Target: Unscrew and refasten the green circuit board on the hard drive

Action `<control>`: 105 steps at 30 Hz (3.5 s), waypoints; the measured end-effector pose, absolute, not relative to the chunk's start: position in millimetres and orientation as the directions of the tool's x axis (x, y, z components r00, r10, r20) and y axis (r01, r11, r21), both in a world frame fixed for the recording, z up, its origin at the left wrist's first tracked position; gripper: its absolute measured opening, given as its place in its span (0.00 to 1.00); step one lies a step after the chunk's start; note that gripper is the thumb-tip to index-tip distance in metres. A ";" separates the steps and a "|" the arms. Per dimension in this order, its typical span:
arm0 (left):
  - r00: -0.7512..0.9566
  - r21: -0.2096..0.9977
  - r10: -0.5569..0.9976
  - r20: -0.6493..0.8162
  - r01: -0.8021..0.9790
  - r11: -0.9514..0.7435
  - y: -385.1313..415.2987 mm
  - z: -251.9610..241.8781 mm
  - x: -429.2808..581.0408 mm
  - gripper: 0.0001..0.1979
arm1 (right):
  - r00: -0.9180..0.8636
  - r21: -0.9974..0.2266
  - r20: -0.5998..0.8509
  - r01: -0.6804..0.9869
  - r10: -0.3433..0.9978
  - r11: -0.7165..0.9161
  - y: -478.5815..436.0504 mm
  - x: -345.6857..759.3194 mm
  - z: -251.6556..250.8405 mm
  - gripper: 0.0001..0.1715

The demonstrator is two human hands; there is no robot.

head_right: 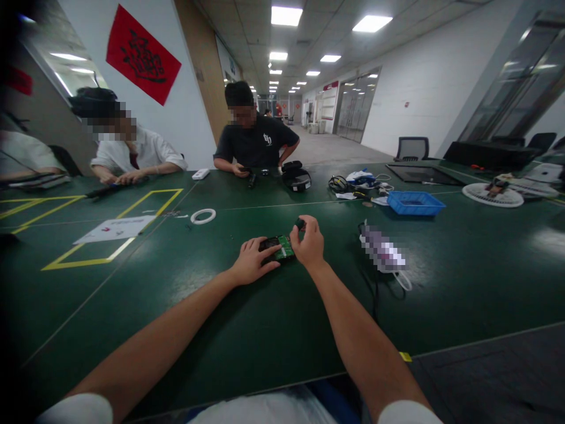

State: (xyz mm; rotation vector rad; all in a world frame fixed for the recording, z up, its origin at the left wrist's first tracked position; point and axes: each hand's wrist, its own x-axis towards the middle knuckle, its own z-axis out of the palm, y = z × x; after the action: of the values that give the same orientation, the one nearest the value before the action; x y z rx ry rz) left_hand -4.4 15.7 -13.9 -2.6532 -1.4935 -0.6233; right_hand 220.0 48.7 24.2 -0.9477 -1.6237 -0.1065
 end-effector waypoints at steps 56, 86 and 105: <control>0.462 0.164 0.805 0.371 0.821 -0.547 17.5 -15.9 -4.9 0.29 | 0.033 -0.453 0.843 0.582 0.537 0.675 50.4 217.9 20.7 0.22; 0.461 0.141 0.810 0.363 0.832 -0.537 15.4 -13.2 -4.4 0.29 | 0.015 -0.422 0.852 0.611 0.523 0.670 44.6 215.9 25.4 0.20; 0.454 0.166 0.818 0.353 0.830 -0.532 16.0 -13.5 -4.5 0.29 | 0.043 -0.435 0.856 0.597 0.515 0.674 51.0 216.4 20.2 0.22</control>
State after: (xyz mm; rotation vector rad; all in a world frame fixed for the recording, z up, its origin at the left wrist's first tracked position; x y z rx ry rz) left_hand -4.5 16.0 -13.5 -2.6527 -1.5039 -0.6178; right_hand 216.4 51.0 20.2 -0.9330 -1.6023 -0.0789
